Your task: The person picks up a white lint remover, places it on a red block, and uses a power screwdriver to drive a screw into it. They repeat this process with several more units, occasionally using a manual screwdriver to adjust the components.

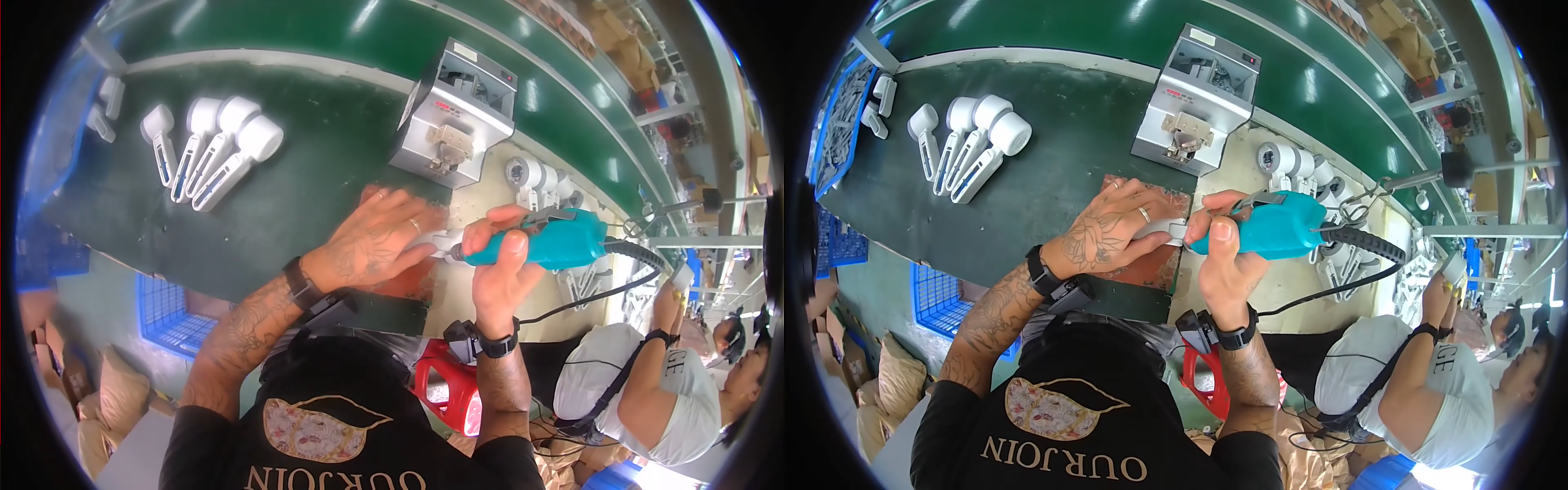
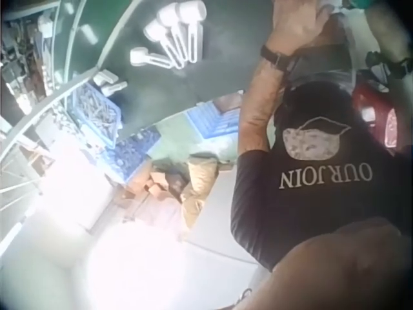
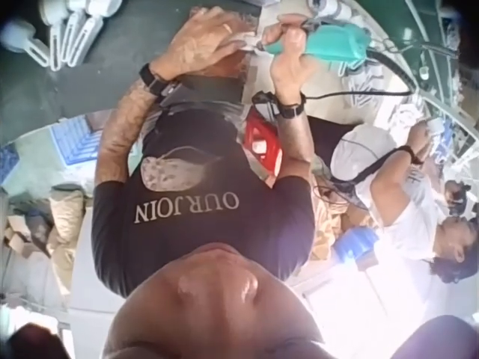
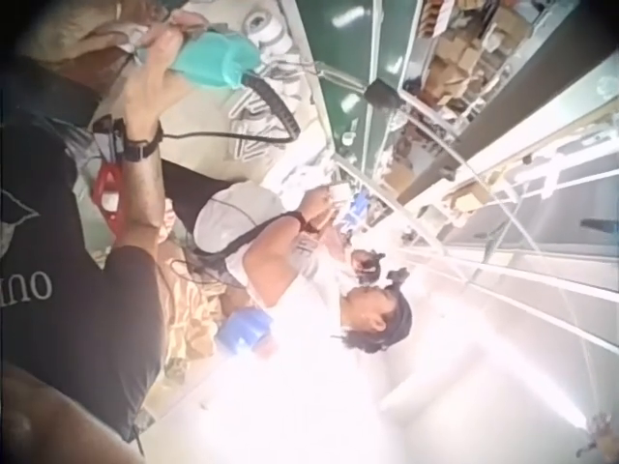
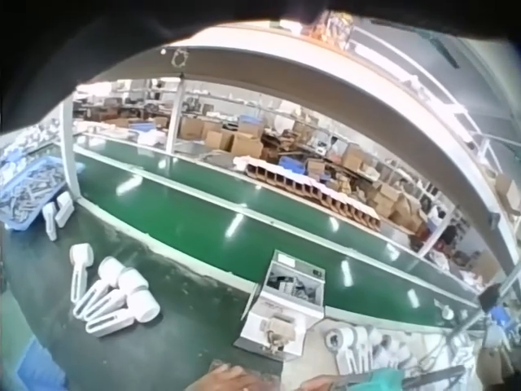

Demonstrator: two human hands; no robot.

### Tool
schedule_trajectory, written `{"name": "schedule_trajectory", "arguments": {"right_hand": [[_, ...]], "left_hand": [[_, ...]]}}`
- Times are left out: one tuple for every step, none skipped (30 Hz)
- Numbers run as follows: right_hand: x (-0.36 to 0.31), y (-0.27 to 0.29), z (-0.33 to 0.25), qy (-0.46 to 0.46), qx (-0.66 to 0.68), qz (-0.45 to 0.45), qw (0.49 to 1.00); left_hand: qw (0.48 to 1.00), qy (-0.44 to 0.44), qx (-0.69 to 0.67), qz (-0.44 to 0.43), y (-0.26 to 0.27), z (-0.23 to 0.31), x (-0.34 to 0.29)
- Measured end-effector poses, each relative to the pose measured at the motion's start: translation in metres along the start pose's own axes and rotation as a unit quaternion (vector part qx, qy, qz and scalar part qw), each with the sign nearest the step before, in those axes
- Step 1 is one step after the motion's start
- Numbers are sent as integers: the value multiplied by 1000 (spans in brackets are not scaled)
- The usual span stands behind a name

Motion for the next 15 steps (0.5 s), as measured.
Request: {"name": "schedule_trajectory", "arguments": {"right_hand": [[-1,-1,1,-1,1,0,1000],[-1,-2,3,-1,0,-1,1000],[-2,-3,3,-2,-1,-3,1000],[-3,-3,5,-4,0,-3,1000],[-3,-4,5,7,15,-7,1000],[-4,-3,6,16,27,-8,999],[-4,-3,8,14,26,-6,1000],[-5,-3,9,23,37,-9,999],[-5,-4,9,33,48,-14,998],[-5,-3,10,32,47,-11,998],[-6,-3,11,30,59,-13,998],[-7,-3,12,29,72,-18,997],[-7,-3,12,30,74,-16,997],[-8,-4,12,32,62,-16,997],[-9,-6,10,34,51,-18,998]], "left_hand": [[1000,2,-1,2,-1,0,0],[1000,3,-1,1,-2,-1,0],[1000,2,5,3,-3,-1,0],[1000,1,10,4,-3,-1,0],[1000,3,10,3,-3,-1,0],[1000,4,13,2,-4,-1,1],[1000,4,17,1,-4,0,1],[1000,3,15,-2,-4,0,2],[1000,4,18,-2,-3,1,3],[1000,3,22,-2,-2,2,3],[1000,1,21,-5,-2,3,4],[1000,14,8,-20,-3,2,4],[999,26,-5,-34,-4,1,5],[999,25,-2,-35,-4,1,4],[1000,6,10,-19,-2,2,3]]}}
Point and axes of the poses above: each hand's wrist, its own x-axis towards the middle knuckle, its own y-axis out of the back of the hand, z = x × y, the point moved 5 cm from there along x, towards the middle knuckle, and after that the axes turned 9 degrees about -x, right-handed, at the moved point
